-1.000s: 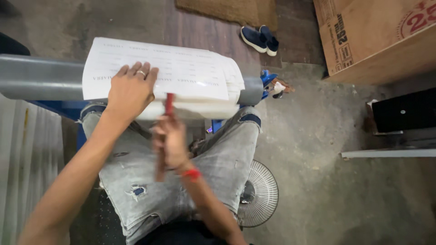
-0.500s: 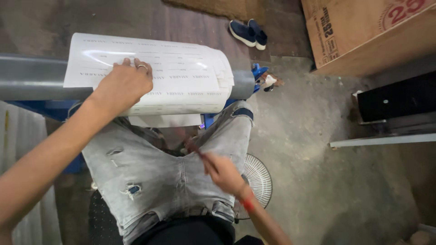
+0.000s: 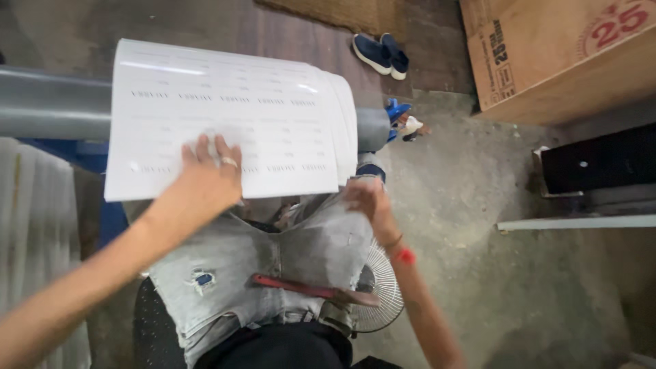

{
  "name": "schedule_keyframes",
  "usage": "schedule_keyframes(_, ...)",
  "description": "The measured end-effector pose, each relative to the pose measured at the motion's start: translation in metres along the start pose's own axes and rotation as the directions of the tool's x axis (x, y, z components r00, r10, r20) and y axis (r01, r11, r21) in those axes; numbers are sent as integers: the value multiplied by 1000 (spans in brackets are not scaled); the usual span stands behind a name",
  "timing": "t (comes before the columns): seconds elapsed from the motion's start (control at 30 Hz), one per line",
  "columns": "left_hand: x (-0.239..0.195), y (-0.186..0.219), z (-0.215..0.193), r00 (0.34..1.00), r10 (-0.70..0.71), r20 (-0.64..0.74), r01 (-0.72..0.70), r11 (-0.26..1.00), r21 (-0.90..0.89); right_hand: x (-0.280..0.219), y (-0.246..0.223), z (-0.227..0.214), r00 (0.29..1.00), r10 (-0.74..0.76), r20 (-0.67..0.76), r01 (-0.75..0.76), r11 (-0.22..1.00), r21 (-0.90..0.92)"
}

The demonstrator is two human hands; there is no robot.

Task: The person applies a red adhesive substance to the edge of a stack of printed sheets using a brush and then separates the sheets one by one.

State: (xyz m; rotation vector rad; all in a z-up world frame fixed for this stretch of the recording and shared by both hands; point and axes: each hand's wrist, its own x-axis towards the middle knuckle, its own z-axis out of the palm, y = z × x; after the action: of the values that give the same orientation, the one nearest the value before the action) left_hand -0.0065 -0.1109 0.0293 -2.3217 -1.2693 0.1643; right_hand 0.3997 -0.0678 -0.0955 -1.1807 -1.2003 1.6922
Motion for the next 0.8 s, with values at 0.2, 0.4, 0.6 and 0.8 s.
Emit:
schedule_keyframes(0.2, -52, 59, -15, 997, -8, 83, 7, 1000, 15, 62, -43, 34, 979, 52, 195, -106, 955, 278)
schedule_keyframes(0.4, -101, 87, 17, 927, -366, -84, 172, 613, -771, 13, -33, 67, 999, -33, 2, 33, 999, 32)
schedule_keyframes(0.6, -102, 34, 19, 340, -940, 31, 684, 225, -694, -12, -27, 71, 991, 112, 66, -123, 972, 201)
schedule_keyframes(0.8, -49, 51, 64, 419, -620, 663, 564, -394, -725, -15, -29, 72, 1000, 13, -28, -9, 992, 123)
